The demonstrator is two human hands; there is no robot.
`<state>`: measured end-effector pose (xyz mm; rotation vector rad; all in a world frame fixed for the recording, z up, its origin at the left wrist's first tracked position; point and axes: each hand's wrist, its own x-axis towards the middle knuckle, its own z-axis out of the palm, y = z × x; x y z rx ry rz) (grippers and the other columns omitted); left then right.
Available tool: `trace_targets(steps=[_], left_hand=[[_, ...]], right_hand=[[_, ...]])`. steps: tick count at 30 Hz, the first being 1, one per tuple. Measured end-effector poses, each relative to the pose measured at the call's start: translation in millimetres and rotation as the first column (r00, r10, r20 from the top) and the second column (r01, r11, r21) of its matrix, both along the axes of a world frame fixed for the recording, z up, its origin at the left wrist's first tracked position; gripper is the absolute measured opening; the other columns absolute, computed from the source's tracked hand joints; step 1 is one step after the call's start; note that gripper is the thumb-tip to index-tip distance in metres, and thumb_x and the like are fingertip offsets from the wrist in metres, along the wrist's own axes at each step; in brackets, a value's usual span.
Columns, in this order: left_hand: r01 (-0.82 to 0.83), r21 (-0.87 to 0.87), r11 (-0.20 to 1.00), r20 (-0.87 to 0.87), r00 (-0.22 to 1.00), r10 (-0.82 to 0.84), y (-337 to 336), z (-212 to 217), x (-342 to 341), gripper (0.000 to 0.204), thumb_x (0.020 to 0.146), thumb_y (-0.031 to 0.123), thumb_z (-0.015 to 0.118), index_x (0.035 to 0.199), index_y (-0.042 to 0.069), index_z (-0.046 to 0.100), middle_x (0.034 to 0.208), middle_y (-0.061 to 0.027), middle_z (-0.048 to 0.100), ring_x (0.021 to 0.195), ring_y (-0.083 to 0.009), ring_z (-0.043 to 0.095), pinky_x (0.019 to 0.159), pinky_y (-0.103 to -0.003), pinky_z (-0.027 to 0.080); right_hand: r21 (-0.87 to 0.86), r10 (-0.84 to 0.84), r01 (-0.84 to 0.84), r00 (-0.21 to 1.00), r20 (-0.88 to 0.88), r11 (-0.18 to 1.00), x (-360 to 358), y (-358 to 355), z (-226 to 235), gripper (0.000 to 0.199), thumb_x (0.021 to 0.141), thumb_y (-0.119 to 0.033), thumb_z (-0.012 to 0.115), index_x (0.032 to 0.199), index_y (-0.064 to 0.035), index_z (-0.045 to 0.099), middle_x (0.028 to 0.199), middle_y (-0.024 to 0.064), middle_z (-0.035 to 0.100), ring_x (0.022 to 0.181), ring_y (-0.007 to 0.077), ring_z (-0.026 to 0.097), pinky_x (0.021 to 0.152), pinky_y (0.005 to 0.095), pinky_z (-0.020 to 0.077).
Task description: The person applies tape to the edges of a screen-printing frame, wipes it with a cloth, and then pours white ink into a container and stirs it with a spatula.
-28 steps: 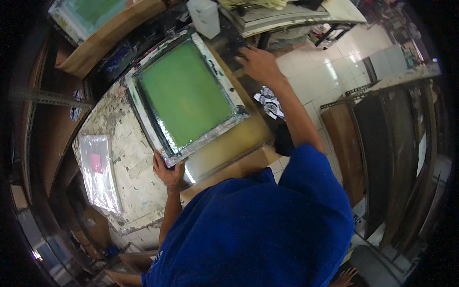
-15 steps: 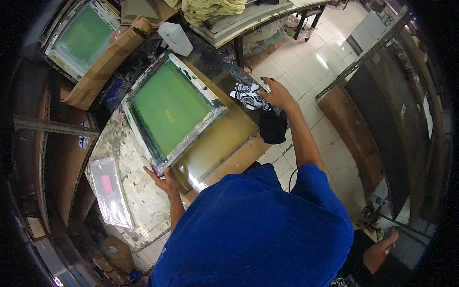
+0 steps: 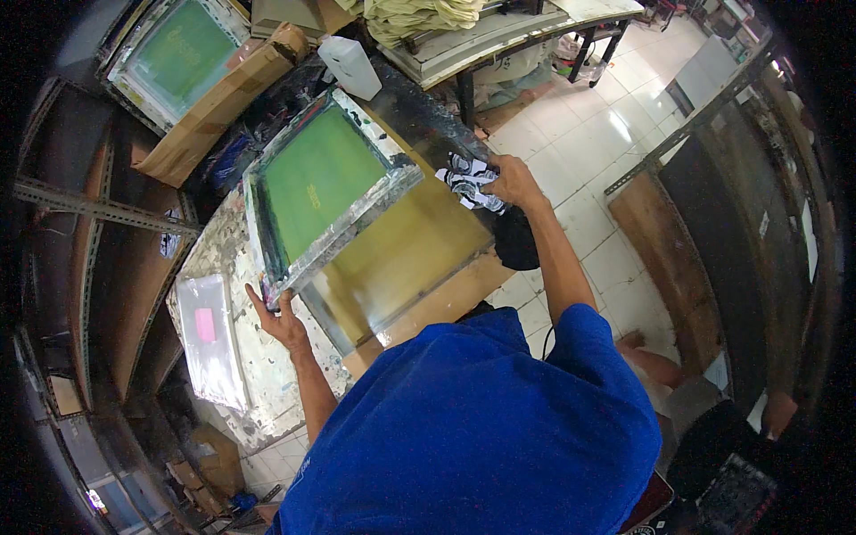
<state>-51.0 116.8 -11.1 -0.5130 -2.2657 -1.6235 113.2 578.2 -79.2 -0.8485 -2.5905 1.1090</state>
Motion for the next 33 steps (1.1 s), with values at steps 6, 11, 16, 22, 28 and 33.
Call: trace_targets(steps=[6, 11, 16, 22, 28, 33], left_hand=[[0.009, 0.034, 0.999, -0.022, 1.000, -0.009, 1, 10, -2, 0.077, 0.087, 0.009, 0.071, 0.153, -0.001, 0.032, 0.109, -0.0134, 0.067, 0.092, -0.0179, 0.059, 0.089, -0.029, 0.048], [-0.013, -0.015, 1.000, -0.058, 0.998, 0.012, -3, 13, -3, 0.076, 0.087, 0.013, 0.073, 0.152, -0.001, 0.036, 0.107, -0.0140, 0.068, 0.090, -0.0177, 0.059, 0.088, -0.029, 0.047], [-0.019, -0.009, 1.000, -0.050, 0.999, 0.019, -3, 1, -5, 0.078, 0.085, 0.014, 0.076, 0.151, -0.001, 0.036, 0.118, -0.0172, 0.066, 0.100, -0.0196, 0.059, 0.096, -0.031, 0.045], [0.000, 0.022, 1.000, 0.006, 1.000, 0.000, -4, -2, -2, 0.080, 0.084, 0.013, 0.077, 0.152, -0.001, 0.036, 0.125, -0.0183, 0.063, 0.108, -0.0211, 0.058, 0.102, -0.032, 0.041], [0.012, 0.043, 0.999, 0.053, 0.999, -0.014, -1, 2, -2, 0.080, 0.084, 0.012, 0.077, 0.152, -0.001, 0.036, 0.122, -0.0167, 0.065, 0.104, -0.0195, 0.059, 0.098, -0.031, 0.044], [-0.007, -0.008, 1.000, 0.006, 1.000, 0.007, -2, 0, -2, 0.082, 0.083, 0.012, 0.078, 0.152, -0.001, 0.035, 0.118, -0.0151, 0.066, 0.100, -0.0188, 0.060, 0.095, -0.030, 0.045]], right_hand=[[-0.579, -0.136, -0.054, 0.951, -0.279, 0.814, 11, -4, -31, 0.038, 0.071, -0.003, 0.076, 0.106, 0.0081, 0.068, 0.087, 0.0112, 0.071, 0.080, 0.0172, 0.066, 0.076, 0.0319, 0.0526], [-0.669, -0.181, -0.067, 0.938, -0.294, 0.740, 11, -10, -20, 0.030, 0.076, 0.004, 0.073, 0.106, 0.0064, 0.069, 0.090, 0.0077, 0.071, 0.079, 0.0147, 0.065, 0.074, 0.0291, 0.0516], [-0.593, -0.078, -0.071, 0.972, -0.223, 0.802, -5, 1, -35, 0.031, 0.076, 0.005, 0.073, 0.107, 0.0061, 0.070, 0.090, 0.0079, 0.071, 0.081, 0.0148, 0.065, 0.073, 0.0307, 0.0515], [-0.269, -0.084, 0.047, 0.988, -0.130, 0.962, -11, 2, -15, 0.032, 0.075, -0.008, 0.076, 0.102, 0.0066, 0.069, 0.087, 0.0143, 0.071, 0.079, 0.0209, 0.065, 0.074, 0.0351, 0.0515], [-0.107, -0.001, 0.003, 1.000, 0.022, 0.994, -27, 21, -35, 0.037, 0.069, -0.016, 0.078, 0.098, 0.0065, 0.070, 0.085, 0.0207, 0.072, 0.077, 0.0279, 0.067, 0.073, 0.0379, 0.0519], [-0.194, 0.219, -0.199, 0.972, 0.088, 0.961, -39, 30, -23, 0.037, 0.066, -0.018, 0.080, 0.097, 0.0014, 0.074, 0.082, 0.0157, 0.073, 0.074, 0.0251, 0.067, 0.073, 0.0366, 0.0526]])
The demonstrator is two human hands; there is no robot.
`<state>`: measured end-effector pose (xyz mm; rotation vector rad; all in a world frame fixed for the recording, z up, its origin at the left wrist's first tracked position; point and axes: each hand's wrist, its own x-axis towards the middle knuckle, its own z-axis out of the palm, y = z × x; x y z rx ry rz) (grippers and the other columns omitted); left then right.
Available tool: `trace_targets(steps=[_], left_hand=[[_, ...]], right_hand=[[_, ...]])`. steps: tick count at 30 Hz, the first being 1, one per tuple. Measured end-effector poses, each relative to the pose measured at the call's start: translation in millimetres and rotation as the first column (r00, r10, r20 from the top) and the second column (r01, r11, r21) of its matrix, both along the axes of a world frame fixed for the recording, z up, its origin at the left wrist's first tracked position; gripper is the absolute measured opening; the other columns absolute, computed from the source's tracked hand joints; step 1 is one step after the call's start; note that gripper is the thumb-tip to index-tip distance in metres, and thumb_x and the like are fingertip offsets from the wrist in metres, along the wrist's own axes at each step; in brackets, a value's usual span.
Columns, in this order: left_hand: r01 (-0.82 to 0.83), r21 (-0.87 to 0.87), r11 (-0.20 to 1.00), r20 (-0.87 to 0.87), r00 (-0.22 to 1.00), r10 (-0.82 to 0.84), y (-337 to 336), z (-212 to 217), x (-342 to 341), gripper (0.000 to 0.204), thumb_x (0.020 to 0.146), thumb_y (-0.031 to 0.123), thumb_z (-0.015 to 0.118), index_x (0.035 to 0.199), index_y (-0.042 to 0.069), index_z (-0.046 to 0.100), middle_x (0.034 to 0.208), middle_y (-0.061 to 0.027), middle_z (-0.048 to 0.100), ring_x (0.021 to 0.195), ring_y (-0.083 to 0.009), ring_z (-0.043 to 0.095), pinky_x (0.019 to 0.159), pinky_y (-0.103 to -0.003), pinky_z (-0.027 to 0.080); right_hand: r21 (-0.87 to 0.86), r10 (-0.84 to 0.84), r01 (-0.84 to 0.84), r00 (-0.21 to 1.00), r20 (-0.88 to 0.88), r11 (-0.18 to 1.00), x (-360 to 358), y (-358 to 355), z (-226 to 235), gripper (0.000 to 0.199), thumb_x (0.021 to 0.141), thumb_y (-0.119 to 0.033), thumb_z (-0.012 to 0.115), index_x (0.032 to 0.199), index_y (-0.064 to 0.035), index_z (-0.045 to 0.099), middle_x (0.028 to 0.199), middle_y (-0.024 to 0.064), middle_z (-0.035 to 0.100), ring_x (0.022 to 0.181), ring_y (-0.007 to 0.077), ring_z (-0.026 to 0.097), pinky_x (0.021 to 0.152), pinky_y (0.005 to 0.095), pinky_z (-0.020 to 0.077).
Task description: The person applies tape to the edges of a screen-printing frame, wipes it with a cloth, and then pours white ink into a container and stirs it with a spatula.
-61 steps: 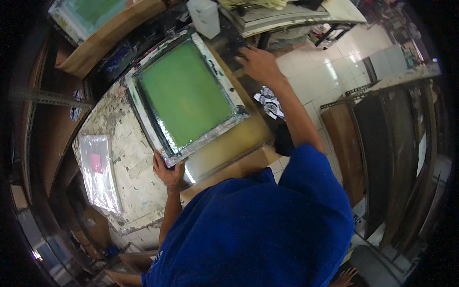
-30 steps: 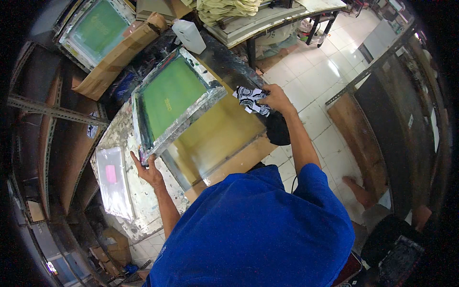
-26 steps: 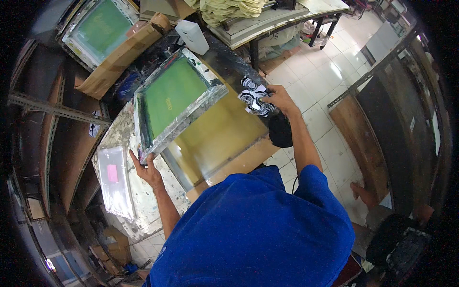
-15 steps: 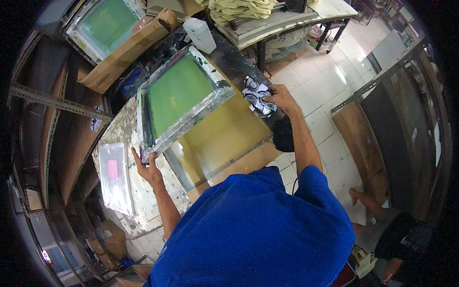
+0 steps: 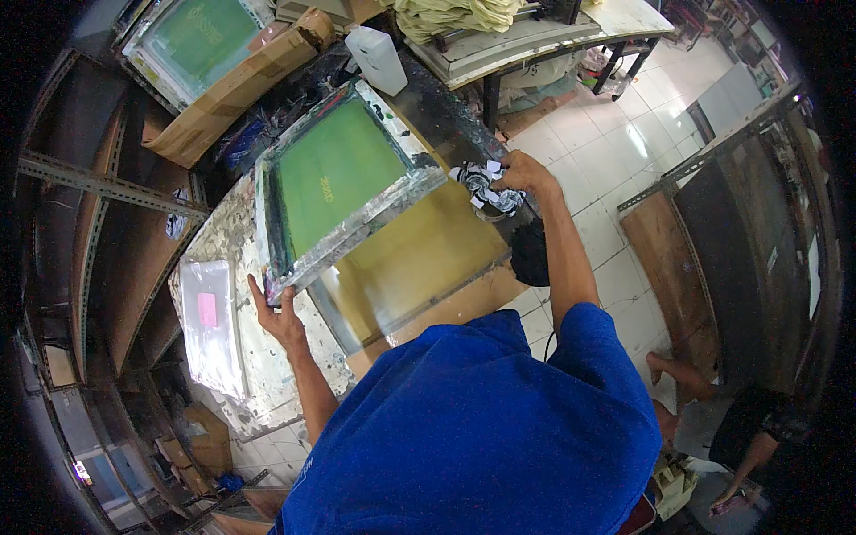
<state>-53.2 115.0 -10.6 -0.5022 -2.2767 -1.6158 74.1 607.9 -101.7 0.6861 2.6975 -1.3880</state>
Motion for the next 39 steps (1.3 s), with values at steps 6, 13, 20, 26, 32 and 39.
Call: trace_targets(steps=[6, 13, 20, 26, 32, 39], left_hand=[[0.020, -0.006, 1.000, 0.026, 0.999, -0.020, 1, -4, -1, 0.083, 0.083, 0.011, 0.078, 0.152, -0.002, 0.034, 0.116, -0.0159, 0.067, 0.100, -0.0191, 0.061, 0.093, -0.030, 0.046], [0.022, 0.007, 1.000, 0.066, 0.998, -0.023, -1, -4, 0, 0.084, 0.081, 0.006, 0.078, 0.152, -0.002, 0.034, 0.127, -0.0173, 0.062, 0.107, -0.0211, 0.060, 0.099, -0.032, 0.044], [0.033, 0.025, 0.999, 0.071, 0.997, -0.035, -2, -8, -2, 0.085, 0.081, 0.008, 0.079, 0.152, -0.002, 0.035, 0.132, -0.0176, 0.059, 0.110, -0.0215, 0.058, 0.101, -0.032, 0.043], [0.030, 0.011, 0.999, 0.063, 0.998, -0.031, 2, -10, -1, 0.085, 0.080, 0.009, 0.080, 0.152, -0.001, 0.035, 0.132, -0.0174, 0.059, 0.109, -0.0210, 0.058, 0.100, -0.033, 0.043], [0.003, -0.002, 1.000, 0.029, 1.000, -0.003, 2, -12, 0, 0.086, 0.080, 0.005, 0.078, 0.152, -0.003, 0.033, 0.125, -0.0181, 0.063, 0.107, -0.0209, 0.060, 0.099, -0.032, 0.045], [0.024, 0.029, 0.999, 0.059, 0.998, -0.026, 3, -12, -2, 0.087, 0.080, 0.005, 0.079, 0.153, -0.002, 0.032, 0.124, -0.0177, 0.063, 0.106, -0.0210, 0.060, 0.098, -0.032, 0.045]], right_hand=[[-0.098, -0.007, 0.013, 0.998, 0.068, 0.995, -14, 13, -21, 0.039, 0.063, -0.020, 0.083, 0.097, -0.0009, 0.076, 0.081, 0.0124, 0.074, 0.073, 0.0230, 0.067, 0.072, 0.0347, 0.0528], [0.133, 0.041, -0.068, 0.981, 0.192, 0.989, -24, 11, -7, 0.034, 0.063, -0.022, 0.083, 0.088, -0.0006, 0.076, 0.070, 0.0120, 0.070, 0.067, 0.0205, 0.064, 0.064, 0.0363, 0.0494], [0.131, 0.076, -0.095, 0.988, 0.138, 0.987, -28, 14, -24, 0.042, 0.061, -0.032, 0.086, 0.090, -0.0031, 0.076, 0.073, 0.0131, 0.071, 0.068, 0.0248, 0.066, 0.065, 0.0389, 0.0504], [0.033, 0.174, -0.184, 0.963, 0.208, 0.982, -42, 26, -43, 0.041, 0.066, -0.034, 0.086, 0.092, -0.0037, 0.077, 0.072, 0.0098, 0.071, 0.068, 0.0183, 0.063, 0.065, 0.0348, 0.0489], [0.182, 0.303, -0.361, 0.910, 0.282, 0.915, -65, 21, -28, 0.052, 0.068, -0.036, 0.083, 0.110, -0.0062, 0.073, 0.093, 0.0139, 0.074, 0.086, 0.0250, 0.068, 0.076, 0.0381, 0.0522], [0.076, 0.488, -0.540, 0.806, 0.335, 0.839, -94, 20, -39, 0.055, 0.067, -0.029, 0.083, 0.115, -0.0061, 0.072, 0.105, 0.0172, 0.074, 0.098, 0.0292, 0.068, 0.085, 0.0396, 0.0521]])
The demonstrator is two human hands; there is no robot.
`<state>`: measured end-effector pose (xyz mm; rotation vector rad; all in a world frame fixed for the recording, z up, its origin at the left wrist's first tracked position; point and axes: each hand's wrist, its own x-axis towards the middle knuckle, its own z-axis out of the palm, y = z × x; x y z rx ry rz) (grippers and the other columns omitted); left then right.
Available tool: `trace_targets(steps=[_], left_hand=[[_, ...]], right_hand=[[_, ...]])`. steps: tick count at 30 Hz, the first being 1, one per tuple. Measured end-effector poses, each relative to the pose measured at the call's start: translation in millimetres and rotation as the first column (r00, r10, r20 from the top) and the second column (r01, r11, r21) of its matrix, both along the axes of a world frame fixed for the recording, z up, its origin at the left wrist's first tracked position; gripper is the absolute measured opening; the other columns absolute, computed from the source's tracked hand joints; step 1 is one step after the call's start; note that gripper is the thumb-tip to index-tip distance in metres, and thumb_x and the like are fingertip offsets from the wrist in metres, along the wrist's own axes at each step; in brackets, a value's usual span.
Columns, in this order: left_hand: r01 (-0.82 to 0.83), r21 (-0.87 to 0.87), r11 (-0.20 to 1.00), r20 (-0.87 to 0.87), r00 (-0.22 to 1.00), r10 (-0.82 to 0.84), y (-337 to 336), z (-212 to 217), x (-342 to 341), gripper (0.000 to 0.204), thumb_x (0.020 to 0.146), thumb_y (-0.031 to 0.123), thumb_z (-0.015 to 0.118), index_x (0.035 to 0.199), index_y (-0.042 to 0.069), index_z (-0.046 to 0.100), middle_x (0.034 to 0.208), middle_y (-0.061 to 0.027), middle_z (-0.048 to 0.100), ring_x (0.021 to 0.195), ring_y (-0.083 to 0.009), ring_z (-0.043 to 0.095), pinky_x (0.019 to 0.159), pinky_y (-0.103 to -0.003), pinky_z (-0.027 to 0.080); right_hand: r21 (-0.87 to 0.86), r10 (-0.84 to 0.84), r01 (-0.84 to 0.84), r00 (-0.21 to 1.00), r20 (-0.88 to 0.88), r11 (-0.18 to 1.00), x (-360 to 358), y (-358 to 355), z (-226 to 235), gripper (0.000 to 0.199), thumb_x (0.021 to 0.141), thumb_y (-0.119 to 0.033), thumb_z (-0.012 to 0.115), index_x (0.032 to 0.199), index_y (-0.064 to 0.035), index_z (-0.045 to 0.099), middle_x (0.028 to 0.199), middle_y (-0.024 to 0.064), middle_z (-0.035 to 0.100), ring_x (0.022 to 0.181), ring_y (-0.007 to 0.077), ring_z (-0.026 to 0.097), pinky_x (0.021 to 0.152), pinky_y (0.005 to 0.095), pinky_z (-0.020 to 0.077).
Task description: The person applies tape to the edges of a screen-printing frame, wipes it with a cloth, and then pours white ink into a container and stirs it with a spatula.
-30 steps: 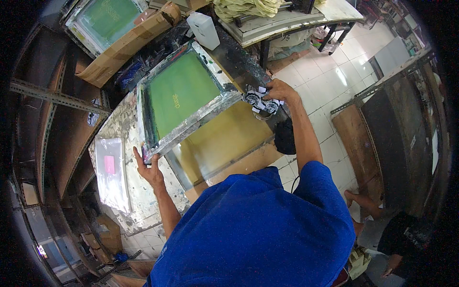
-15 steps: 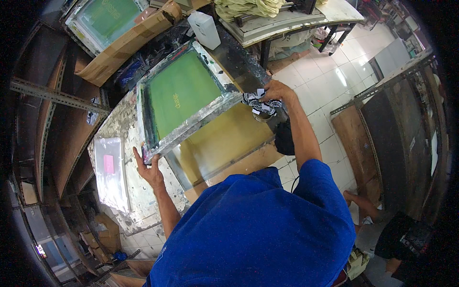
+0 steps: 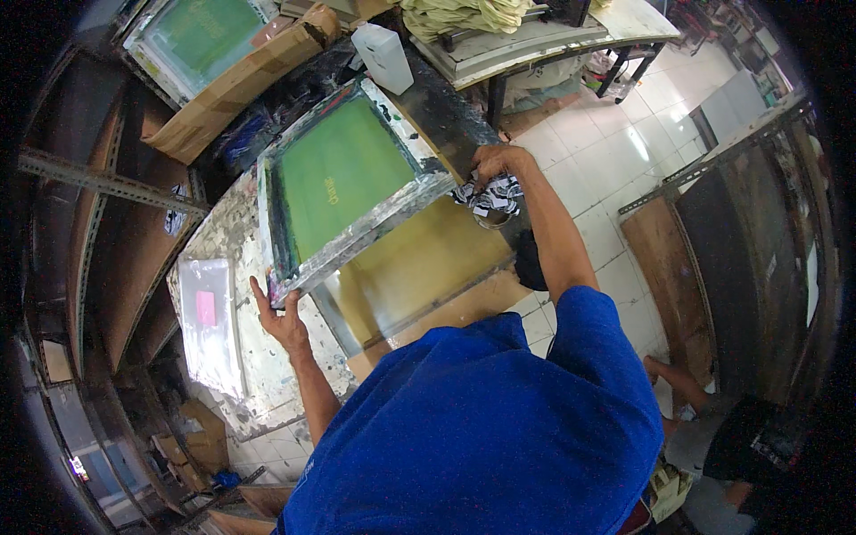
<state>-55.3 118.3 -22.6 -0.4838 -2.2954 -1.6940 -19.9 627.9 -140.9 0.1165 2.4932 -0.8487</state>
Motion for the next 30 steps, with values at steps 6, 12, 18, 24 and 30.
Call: trace_targets(steps=[6, 12, 18, 24, 30], left_hand=[[-0.007, -0.012, 1.000, -0.032, 0.999, 0.007, 2, -2, 1, 0.088, 0.080, 0.008, 0.080, 0.153, -0.002, 0.032, 0.122, -0.0175, 0.064, 0.105, -0.0208, 0.060, 0.098, -0.032, 0.045], [-0.019, -0.032, 0.999, -0.035, 0.999, 0.018, 1, -2, 2, 0.089, 0.080, 0.011, 0.081, 0.153, -0.003, 0.032, 0.124, -0.0178, 0.063, 0.106, -0.0210, 0.060, 0.099, -0.032, 0.044], [-0.010, -0.034, 0.999, -0.056, 0.998, 0.008, -1, -2, 0, 0.089, 0.079, 0.011, 0.082, 0.152, -0.003, 0.032, 0.128, -0.0188, 0.062, 0.110, -0.0215, 0.059, 0.101, -0.032, 0.043], [-0.003, -0.015, 1.000, 0.010, 1.000, 0.003, -5, -8, -2, 0.092, 0.077, 0.008, 0.083, 0.153, -0.002, 0.032, 0.131, -0.0191, 0.060, 0.113, -0.0217, 0.059, 0.102, -0.033, 0.043], [-0.009, -0.025, 1.000, -0.009, 1.000, 0.009, -5, -12, -2, 0.093, 0.077, 0.009, 0.083, 0.153, -0.001, 0.031, 0.130, -0.0185, 0.061, 0.112, -0.0217, 0.059, 0.102, -0.033, 0.043]], right_hand=[[0.005, -0.037, 0.037, 0.999, 0.008, 0.999, 4, -12, 22, 0.054, 0.065, -0.029, 0.084, 0.112, -0.0055, 0.073, 0.105, 0.0165, 0.074, 0.097, 0.0285, 0.068, 0.084, 0.0391, 0.0523], [0.083, -0.270, 0.325, 0.881, -0.390, 0.942, 17, -5, 69, 0.045, 0.064, -0.026, 0.082, 0.105, -0.0076, 0.076, 0.100, 0.0140, 0.074, 0.097, 0.0343, 0.067, 0.085, 0.0418, 0.0509], [0.304, -0.116, 0.687, 0.493, -0.863, 0.660, -2, -14, 77, 0.023, 0.068, -0.027, 0.076, 0.087, -0.0145, 0.078, 0.090, 0.0104, 0.073, 0.100, 0.0293, 0.063, 0.084, 0.0481, 0.0402], [0.441, -0.060, 0.585, 0.644, -0.762, 0.681, -16, -29, 6, 0.012, 0.071, -0.018, 0.069, 0.077, -0.0082, 0.073, 0.084, 0.0143, 0.072, 0.094, 0.0309, 0.066, 0.080, 0.0453, 0.0483], [0.279, -0.235, 0.494, 0.745, -0.625, 0.823, -16, -28, -20, 0.017, 0.071, -0.020, 0.068, 0.079, -0.0065, 0.075, 0.081, 0.0204, 0.071, 0.082, 0.0373, 0.070, 0.077, 0.0472, 0.0557]])
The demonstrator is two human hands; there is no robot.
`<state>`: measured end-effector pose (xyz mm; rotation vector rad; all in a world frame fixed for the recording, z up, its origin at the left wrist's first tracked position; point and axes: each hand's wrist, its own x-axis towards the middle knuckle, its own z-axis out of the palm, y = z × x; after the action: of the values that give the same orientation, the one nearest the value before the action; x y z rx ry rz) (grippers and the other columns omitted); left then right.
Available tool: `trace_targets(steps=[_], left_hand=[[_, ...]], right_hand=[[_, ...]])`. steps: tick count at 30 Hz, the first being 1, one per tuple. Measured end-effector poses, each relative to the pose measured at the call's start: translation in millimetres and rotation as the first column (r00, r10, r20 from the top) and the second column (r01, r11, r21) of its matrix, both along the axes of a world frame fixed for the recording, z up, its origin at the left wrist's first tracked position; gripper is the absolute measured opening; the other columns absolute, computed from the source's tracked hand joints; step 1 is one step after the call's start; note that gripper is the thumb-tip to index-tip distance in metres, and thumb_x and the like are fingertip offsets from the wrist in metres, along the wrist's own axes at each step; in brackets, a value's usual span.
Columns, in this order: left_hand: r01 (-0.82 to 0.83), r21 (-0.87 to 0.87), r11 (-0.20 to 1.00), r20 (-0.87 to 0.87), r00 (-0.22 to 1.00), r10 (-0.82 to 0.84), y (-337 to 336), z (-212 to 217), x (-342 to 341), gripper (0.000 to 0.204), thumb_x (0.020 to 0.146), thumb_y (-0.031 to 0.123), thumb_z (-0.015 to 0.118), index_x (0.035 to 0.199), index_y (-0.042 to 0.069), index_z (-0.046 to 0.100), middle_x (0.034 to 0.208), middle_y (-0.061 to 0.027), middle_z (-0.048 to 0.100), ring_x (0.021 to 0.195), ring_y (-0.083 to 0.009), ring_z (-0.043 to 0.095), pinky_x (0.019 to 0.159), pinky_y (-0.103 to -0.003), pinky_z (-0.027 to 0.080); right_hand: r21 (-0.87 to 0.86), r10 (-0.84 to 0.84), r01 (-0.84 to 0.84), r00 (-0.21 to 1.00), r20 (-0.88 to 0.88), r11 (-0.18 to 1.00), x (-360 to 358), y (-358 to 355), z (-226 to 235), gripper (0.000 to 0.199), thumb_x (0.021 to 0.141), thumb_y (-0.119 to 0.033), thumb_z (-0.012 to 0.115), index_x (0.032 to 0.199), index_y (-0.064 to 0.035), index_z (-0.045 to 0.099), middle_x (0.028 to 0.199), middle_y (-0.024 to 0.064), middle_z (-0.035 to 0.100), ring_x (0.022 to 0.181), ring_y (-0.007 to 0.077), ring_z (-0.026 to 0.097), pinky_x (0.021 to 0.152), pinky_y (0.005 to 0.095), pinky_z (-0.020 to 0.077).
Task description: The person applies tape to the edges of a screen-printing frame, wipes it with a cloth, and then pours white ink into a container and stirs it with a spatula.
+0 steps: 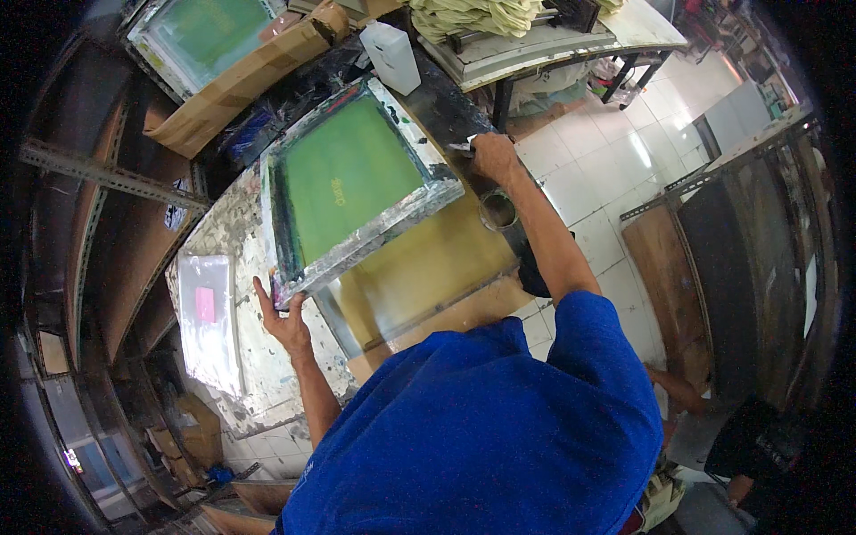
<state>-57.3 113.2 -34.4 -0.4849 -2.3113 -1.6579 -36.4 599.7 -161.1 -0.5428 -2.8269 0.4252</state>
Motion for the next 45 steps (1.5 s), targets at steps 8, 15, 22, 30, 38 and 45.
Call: trace_targets(steps=[8, 15, 22, 30, 38, 45], left_hand=[[0.003, 0.005, 1.000, -0.001, 1.000, -0.003, -1, 3, 2, 0.092, 0.078, 0.008, 0.082, 0.153, -0.002, 0.031, 0.126, -0.0176, 0.063, 0.108, -0.0204, 0.060, 0.100, -0.032, 0.044], [0.010, 0.028, 1.000, -0.003, 1.000, -0.010, 2, -1, -1, 0.092, 0.077, 0.005, 0.082, 0.153, -0.002, 0.031, 0.127, -0.0176, 0.062, 0.109, -0.0210, 0.060, 0.100, -0.032, 0.044], [-0.012, 0.003, 1.000, 0.005, 1.000, 0.012, 3, 0, 3, 0.091, 0.077, 0.005, 0.081, 0.153, -0.002, 0.032, 0.126, -0.0174, 0.062, 0.109, -0.0209, 0.060, 0.100, -0.032, 0.044], [-0.016, 0.042, 0.999, 0.034, 0.999, 0.015, 7, 5, 7, 0.091, 0.077, 0.004, 0.081, 0.153, -0.001, 0.031, 0.125, -0.0164, 0.062, 0.107, -0.0197, 0.059, 0.100, -0.031, 0.044], [-0.031, 0.037, 0.999, 0.090, 0.996, 0.027, 4, -5, 5, 0.091, 0.076, 0.000, 0.079, 0.154, 0.000, 0.032, 0.127, -0.0160, 0.061, 0.109, -0.0194, 0.058, 0.100, -0.030, 0.043], [-0.022, 0.026, 0.999, 0.169, 0.985, 0.017, -5, -17, 0, 0.091, 0.076, 0.002, 0.080, 0.154, 0.001, 0.032, 0.132, -0.0161, 0.059, 0.114, -0.0202, 0.057, 0.102, -0.031, 0.042]], right_hand=[[-0.210, 0.053, -0.032, 0.994, 0.098, 0.977, -9, 9, 20, 0.025, 0.069, -0.018, 0.071, 0.085, 0.0003, 0.075, 0.086, 0.0275, 0.069, 0.087, 0.0411, 0.070, 0.082, 0.0473, 0.0559], [-0.222, -0.003, 0.001, 1.000, -0.010, 0.975, -8, 27, -11, 0.020, 0.065, -0.011, 0.072, 0.081, 0.0000, 0.072, 0.085, 0.0243, 0.070, 0.084, 0.0410, 0.069, 0.080, 0.0466, 0.0556], [-0.256, -0.038, -0.023, 0.972, -0.230, 0.967, 25, 8, 14, 0.023, 0.073, -0.016, 0.072, 0.091, -0.0009, 0.070, 0.088, 0.0226, 0.070, 0.082, 0.0402, 0.068, 0.075, 0.0466, 0.0535], [-0.595, -0.217, 0.320, 0.946, 0.240, 0.737, 100, -29, 39, 0.031, 0.091, -0.022, 0.064, 0.090, 0.0091, 0.066, 0.077, 0.0204, 0.068, 0.075, 0.0291, 0.070, 0.070, 0.0386, 0.0570], [-0.932, 0.038, 0.036, 0.998, 0.053, 0.360, 97, -107, 13, 0.030, 0.091, -0.010, 0.062, 0.118, 0.0024, 0.066, 0.092, 0.0112, 0.072, 0.081, 0.0171, 0.069, 0.068, 0.0290, 0.0558], [-0.898, 0.415, -0.303, 0.896, -0.156, 0.318, 85, -139, 21, 0.047, 0.082, -0.001, 0.061, 0.129, -0.0045, 0.063, 0.116, 0.0064, 0.069, 0.093, 0.0148, 0.062, 0.080, 0.0297, 0.0507]])
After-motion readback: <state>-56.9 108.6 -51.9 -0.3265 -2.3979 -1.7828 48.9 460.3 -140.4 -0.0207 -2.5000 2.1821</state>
